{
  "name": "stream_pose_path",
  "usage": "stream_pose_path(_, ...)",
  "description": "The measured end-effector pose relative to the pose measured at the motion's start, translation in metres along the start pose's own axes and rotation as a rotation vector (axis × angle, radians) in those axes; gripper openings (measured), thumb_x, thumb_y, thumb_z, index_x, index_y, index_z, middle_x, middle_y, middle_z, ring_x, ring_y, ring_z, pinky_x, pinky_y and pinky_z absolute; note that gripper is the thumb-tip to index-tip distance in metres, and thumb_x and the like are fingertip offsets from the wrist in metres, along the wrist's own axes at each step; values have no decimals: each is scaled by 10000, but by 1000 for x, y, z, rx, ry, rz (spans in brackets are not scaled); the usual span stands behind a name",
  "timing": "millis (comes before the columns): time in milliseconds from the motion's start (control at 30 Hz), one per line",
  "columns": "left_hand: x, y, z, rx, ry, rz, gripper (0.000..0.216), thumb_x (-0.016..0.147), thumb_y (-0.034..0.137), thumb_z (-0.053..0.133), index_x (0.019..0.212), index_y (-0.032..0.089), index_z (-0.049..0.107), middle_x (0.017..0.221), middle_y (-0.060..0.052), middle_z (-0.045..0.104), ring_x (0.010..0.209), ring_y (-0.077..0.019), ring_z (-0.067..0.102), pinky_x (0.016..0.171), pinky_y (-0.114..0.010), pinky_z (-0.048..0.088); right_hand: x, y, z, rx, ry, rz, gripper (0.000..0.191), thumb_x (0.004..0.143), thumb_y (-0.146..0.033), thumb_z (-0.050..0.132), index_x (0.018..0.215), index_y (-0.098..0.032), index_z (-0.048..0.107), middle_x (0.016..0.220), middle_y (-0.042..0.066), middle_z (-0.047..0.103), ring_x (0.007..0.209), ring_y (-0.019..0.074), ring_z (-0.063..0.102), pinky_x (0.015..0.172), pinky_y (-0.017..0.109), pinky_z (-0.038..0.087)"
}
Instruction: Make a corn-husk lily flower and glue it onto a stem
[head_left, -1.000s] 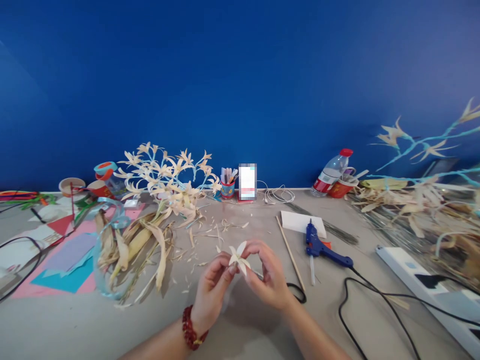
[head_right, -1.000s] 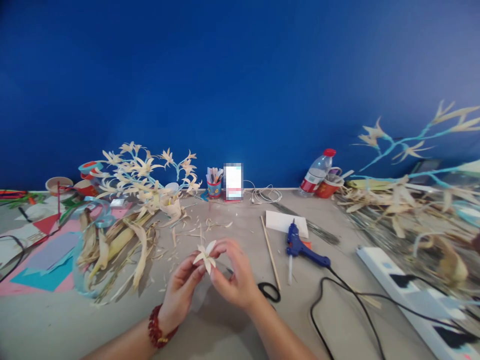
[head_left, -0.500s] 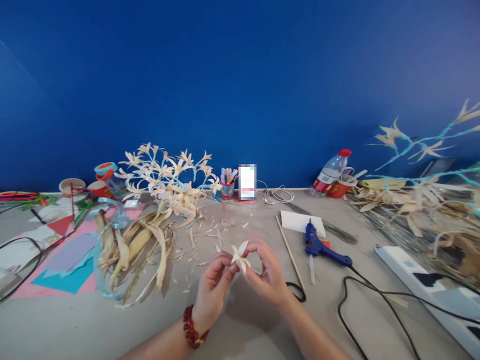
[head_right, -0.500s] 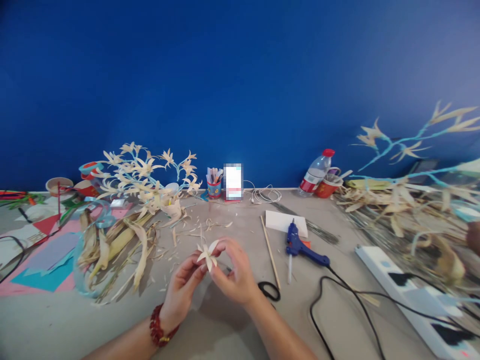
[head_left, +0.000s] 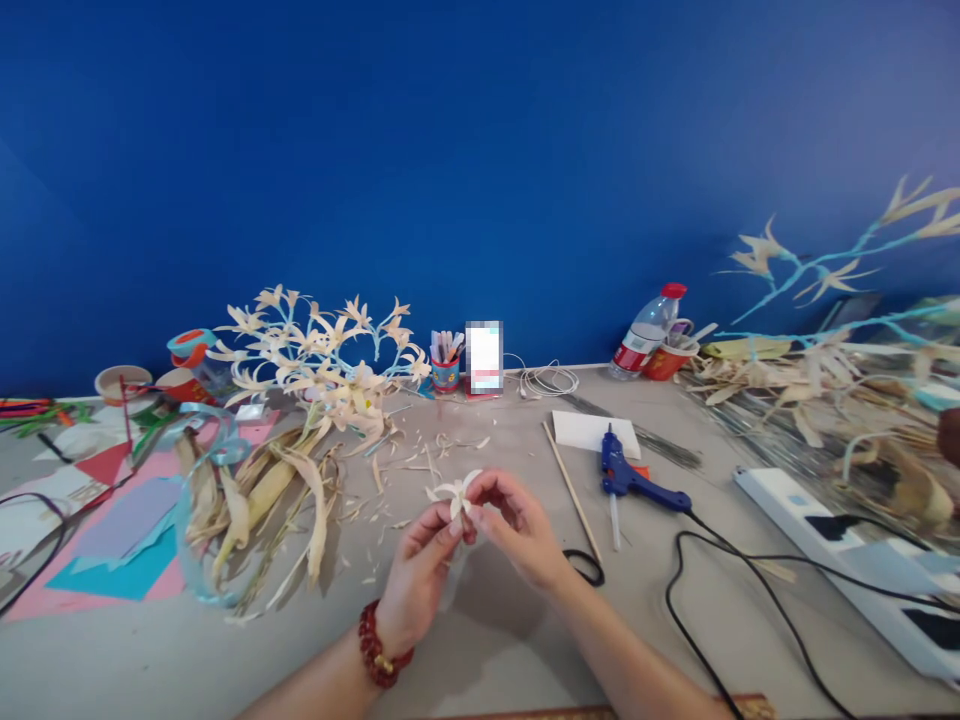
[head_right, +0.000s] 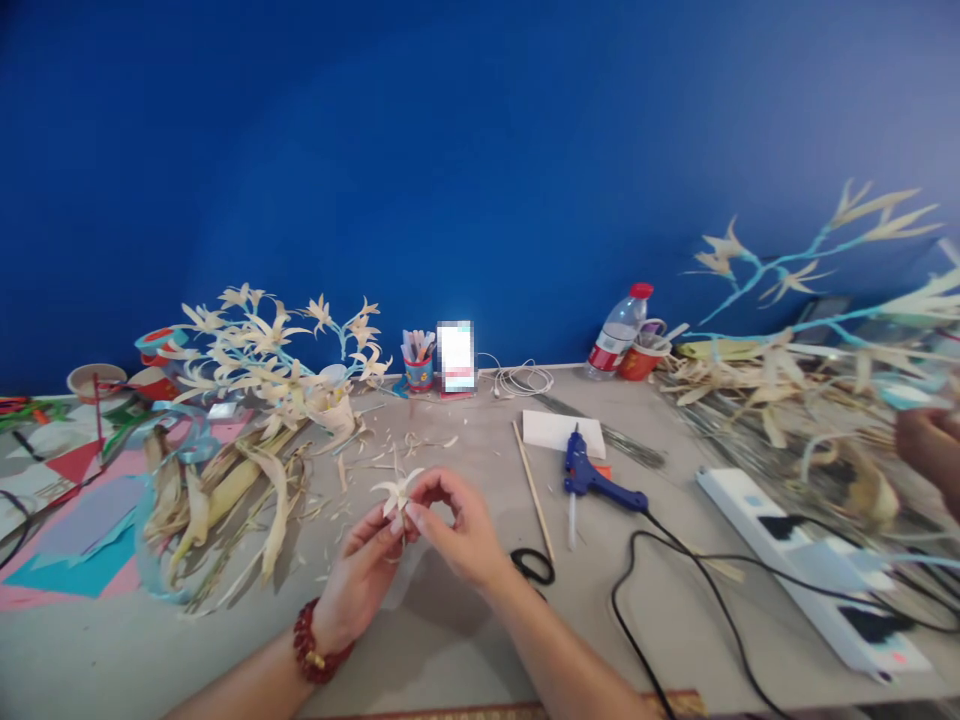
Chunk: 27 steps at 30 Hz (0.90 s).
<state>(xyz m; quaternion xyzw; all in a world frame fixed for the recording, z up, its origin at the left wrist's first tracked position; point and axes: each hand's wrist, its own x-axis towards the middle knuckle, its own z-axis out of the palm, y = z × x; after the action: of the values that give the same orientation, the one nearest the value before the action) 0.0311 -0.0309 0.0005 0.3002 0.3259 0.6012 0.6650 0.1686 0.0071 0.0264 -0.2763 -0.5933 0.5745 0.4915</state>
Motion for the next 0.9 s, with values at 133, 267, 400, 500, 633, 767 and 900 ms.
stream_pose_path(133,1,-1,0,-64,-13,-41,43,769,196,702,803,170,698,717,-8,633,708,-107,560,706,-216,434,1,1,0,-33,4,-11,111,839,-275,612,879,-182,566,754,5,576,633,126,562,638,266,472)
stream_pose_path(267,0,-2,-1,-70,-37,-47,44,779,187,695,820,174,700,732,-10,645,719,-106,570,723,-219,436,-1,-1,-2,-110,0,-41,95,830,-265,605,870,-185,573,736,3,574,658,134,555,651,263,467)
stream_pose_path(400,-1,-3,-2,-25,-45,-21,36,779,190,695,809,171,697,738,-13,641,722,-111,567,717,-220,431,-2,-3,-3,-187,11,-90,67,815,-250,590,820,-186,567,740,5,564,691,142,544,665,260,453)
stream_pose_path(500,-2,-3,-1,29,-47,6,28,784,205,692,792,179,697,742,-11,640,729,-110,562,713,-212,427,-2,-6,-3,-252,21,-125,42,807,-225,574,791,-189,561,728,-3,553,693,139,534,671,253,439)
stream_pose_path(633,-3,-2,1,87,-34,39,35,777,220,701,781,186,698,761,-11,644,743,-113,562,719,-211,431,-1,-8,-2,-311,23,-172,27,798,-206,558,775,-190,557,729,-8,552,695,137,528,670,244,427)
stream_pose_path(767,-3,-4,-1,125,-17,67,64,773,248,704,777,185,698,778,-18,652,750,-122,567,716,-217,444,-1,-9,-1,-328,20,-184,18,790,-192,560,772,-187,561,727,-9,554,693,139,529,673,244,421)
stream_pose_path(900,-2,-7,-4,176,-7,119,69,778,257,696,764,190,697,813,-19,655,808,-140,582,758,-233,449,-2,-9,-1,-343,20,-186,43,799,-216,568,770,-184,574,740,3,559,700,150,535,685,261,422)
